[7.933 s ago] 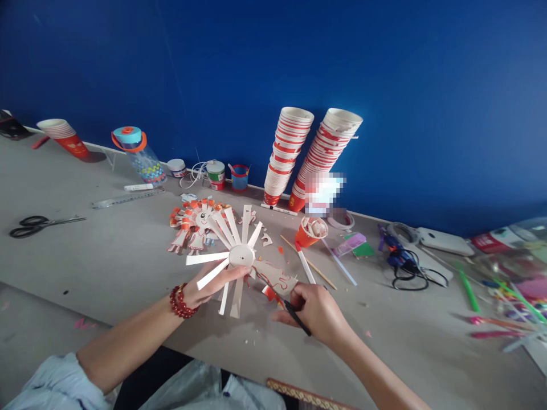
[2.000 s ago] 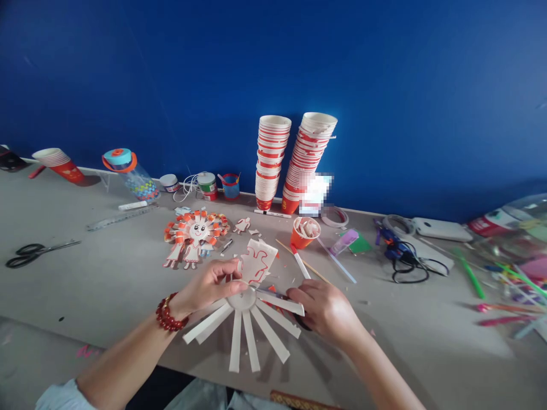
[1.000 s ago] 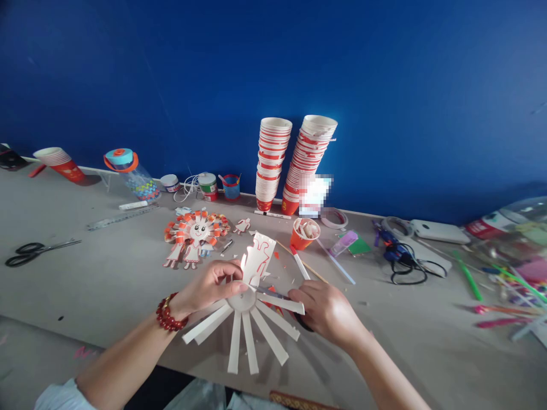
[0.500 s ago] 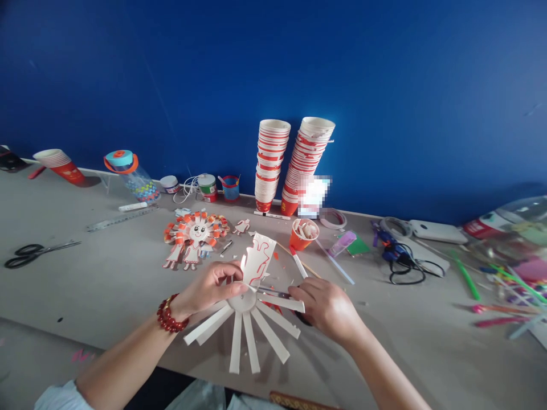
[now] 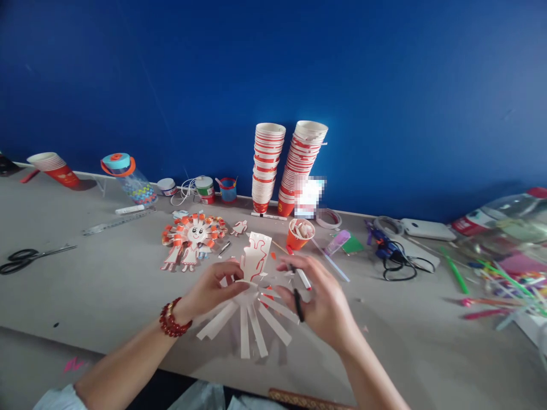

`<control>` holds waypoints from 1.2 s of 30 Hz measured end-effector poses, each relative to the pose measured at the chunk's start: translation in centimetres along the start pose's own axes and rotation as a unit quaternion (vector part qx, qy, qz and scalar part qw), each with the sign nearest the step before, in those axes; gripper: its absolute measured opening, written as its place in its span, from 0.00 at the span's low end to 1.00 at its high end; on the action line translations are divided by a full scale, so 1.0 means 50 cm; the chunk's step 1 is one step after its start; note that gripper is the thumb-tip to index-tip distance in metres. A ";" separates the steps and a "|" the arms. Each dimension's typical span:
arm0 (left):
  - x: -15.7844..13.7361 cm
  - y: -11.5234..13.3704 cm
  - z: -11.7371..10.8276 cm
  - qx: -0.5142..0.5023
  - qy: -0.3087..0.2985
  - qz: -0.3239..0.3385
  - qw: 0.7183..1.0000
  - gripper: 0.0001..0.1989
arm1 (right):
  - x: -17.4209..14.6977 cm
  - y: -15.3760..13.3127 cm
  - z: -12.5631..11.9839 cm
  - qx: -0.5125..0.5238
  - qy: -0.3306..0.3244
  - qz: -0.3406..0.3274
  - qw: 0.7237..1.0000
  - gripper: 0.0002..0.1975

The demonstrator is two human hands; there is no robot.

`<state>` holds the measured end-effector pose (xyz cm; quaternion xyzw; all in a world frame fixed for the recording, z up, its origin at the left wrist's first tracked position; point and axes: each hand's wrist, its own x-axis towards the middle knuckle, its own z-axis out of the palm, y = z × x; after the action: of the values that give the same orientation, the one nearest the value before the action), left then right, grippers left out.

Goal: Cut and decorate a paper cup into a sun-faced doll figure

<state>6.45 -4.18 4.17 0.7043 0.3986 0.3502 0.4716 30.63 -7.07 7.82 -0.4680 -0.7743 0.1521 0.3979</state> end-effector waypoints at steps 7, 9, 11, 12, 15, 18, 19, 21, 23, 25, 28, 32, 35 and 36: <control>-0.003 -0.014 0.010 0.025 0.031 0.028 0.999 0.10 | 0.030 -0.034 0.059 -0.097 -0.038 -0.049 0.993 0.14; -0.004 -0.016 0.011 0.016 0.030 0.035 0.999 0.09 | 0.029 -0.032 0.066 -0.092 -0.033 -0.048 0.994 0.13; -0.005 -0.015 0.011 -0.001 0.023 0.035 0.999 0.10 | 0.027 -0.032 0.068 -0.087 -0.032 -0.047 0.995 0.13; -0.005 -0.014 0.011 -0.008 0.021 0.035 0.999 0.10 | 0.027 -0.034 0.068 -0.085 -0.034 -0.047 0.995 0.13; -0.005 -0.011 0.011 -0.021 0.025 0.035 0.999 0.12 | 0.028 -0.039 0.067 -0.079 -0.041 -0.052 0.995 0.15; -0.004 -0.015 0.015 -0.054 0.038 0.029 0.997 0.12 | 0.030 -0.043 0.067 -0.078 -0.045 -0.053 0.995 0.14; -0.003 -0.018 0.017 -0.073 0.038 0.024 0.996 0.12 | 0.030 -0.044 0.068 -0.079 -0.044 -0.053 0.994 0.14; -0.003 -0.021 0.023 -0.108 0.040 0.012 0.993 0.12 | 0.030 -0.045 0.068 -0.080 -0.041 -0.055 0.994 0.14; -0.003 -0.019 0.028 -0.117 0.041 0.010 0.992 0.12 | 0.030 -0.047 0.068 -0.080 -0.034 -0.056 0.995 0.14; -0.004 -0.013 0.030 -0.104 0.045 0.016 0.993 0.12 | 0.029 -0.049 0.066 -0.075 -0.031 -0.048 0.996 0.13; -0.004 -0.011 0.027 -0.064 0.047 0.018 0.997 0.12 | 0.027 -0.050 0.053 -0.050 -0.039 -0.007 0.998 0.09; 0.000 -0.030 0.015 -0.100 0.068 -0.016 0.993 0.14 | 0.027 -0.027 0.009 -0.008 0.013 0.075 0.997 0.08; 0.001 -0.037 0.010 -0.231 0.052 -0.081 0.968 0.17 | 0.028 0.015 -0.022 0.041 0.063 0.120 0.990 0.12; 0.000 -0.036 0.010 -0.263 0.045 -0.102 0.958 0.18 | 0.028 0.033 -0.027 0.032 0.071 0.129 0.989 0.13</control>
<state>6.46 -3.92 2.35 0.4949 0.3827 0.4239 0.6550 32.28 -5.24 8.33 -0.5607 -0.6718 0.1935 0.4437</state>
